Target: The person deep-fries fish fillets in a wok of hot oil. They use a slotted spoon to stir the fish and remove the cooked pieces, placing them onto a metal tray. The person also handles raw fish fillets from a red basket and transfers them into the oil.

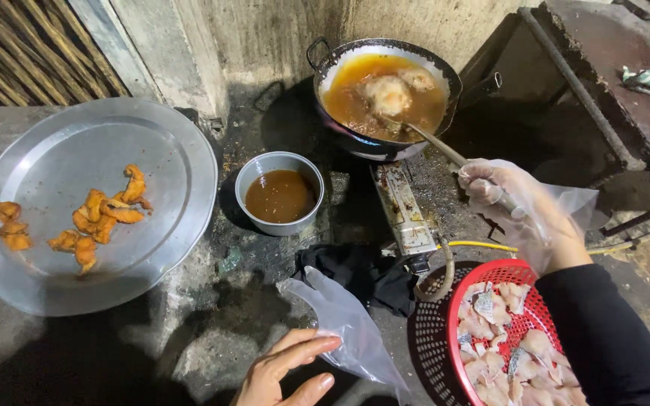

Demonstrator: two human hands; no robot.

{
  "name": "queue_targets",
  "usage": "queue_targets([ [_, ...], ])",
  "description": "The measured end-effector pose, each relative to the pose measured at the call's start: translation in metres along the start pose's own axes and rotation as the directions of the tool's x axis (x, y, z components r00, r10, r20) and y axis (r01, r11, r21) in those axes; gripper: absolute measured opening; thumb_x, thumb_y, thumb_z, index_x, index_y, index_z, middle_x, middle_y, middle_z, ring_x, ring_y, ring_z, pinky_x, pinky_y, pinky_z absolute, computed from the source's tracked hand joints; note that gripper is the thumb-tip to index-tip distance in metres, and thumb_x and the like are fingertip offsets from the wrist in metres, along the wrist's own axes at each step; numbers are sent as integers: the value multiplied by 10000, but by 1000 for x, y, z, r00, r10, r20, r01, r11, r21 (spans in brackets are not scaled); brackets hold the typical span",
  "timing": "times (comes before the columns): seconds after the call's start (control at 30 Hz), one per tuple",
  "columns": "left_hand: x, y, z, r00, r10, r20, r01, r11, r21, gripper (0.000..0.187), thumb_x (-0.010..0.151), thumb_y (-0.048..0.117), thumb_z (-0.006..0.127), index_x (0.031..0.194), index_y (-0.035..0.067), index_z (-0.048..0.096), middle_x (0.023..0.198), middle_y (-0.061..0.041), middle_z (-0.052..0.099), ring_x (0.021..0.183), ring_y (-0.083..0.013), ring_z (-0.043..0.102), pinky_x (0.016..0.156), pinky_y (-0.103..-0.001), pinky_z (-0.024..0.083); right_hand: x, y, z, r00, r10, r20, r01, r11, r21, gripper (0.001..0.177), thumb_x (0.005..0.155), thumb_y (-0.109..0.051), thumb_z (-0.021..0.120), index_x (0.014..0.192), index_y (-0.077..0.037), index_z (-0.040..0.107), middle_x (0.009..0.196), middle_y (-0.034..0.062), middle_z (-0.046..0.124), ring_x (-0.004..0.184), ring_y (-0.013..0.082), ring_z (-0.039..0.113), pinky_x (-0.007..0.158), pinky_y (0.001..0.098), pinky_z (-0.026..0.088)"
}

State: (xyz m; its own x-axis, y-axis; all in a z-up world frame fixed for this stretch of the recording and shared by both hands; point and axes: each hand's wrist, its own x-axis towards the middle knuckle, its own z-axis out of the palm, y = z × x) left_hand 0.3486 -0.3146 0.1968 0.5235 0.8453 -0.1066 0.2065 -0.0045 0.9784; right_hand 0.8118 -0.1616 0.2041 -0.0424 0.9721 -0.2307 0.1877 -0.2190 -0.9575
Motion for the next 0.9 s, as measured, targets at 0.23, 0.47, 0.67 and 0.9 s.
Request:
queue_targets([
  [0.23, 0, 2, 8, 998, -64, 13, 65, 997, -39, 461, 822, 434, 679, 1206, 206, 791, 1257, 52, 711, 1147, -114, 728, 962, -361, 605, 38, 24, -26, 932, -347, 105, 328, 682, -654, 428, 924, -435, 561, 919, -22, 671, 885, 40, 513, 575, 128, 529, 386, 217, 408],
  [0.47, 2, -3, 11, 997, -73, 22, 73, 997, -25, 459, 828, 456, 668, 1211, 230, 780, 1252, 62, 710, 1155, -117, 722, 979, -360, 612, 33, 28, -3, 756, -630, 177, 518, 410, -750, 289, 926, -332, 550, 956, -99, 717, 1072, 85, 637, 861, 238, 589, 750, 395, 478],
  [0.67, 6, -14, 10, 995, 96, 41, -96, 995, 15, 423, 856, 415, 684, 1200, 180, 762, 1264, 29, 691, 1136, -112, 702, 989, -303, 545, 23, 19, 3, 951, -307, 39, 186, 468, -864, 239, 792, -62, 652, 990, -139, 761, 1474, 131, 538, 939, 299, 709, 872, 395, 576],
  [0.9, -2, 1, 9, 948, 313, 53, -317, 943, 99, 340, 928, 217, 670, 1251, 110, 664, 1280, -84, 639, 1189, -209, 638, 1050, -321, 449, 49, 52, -25, 900, -425, 98, 421, 785, -454, 458, 821, -145, 592, 1275, -122, 647, 1187, 95, 620, 919, 228, 626, 783, 320, 485],
])
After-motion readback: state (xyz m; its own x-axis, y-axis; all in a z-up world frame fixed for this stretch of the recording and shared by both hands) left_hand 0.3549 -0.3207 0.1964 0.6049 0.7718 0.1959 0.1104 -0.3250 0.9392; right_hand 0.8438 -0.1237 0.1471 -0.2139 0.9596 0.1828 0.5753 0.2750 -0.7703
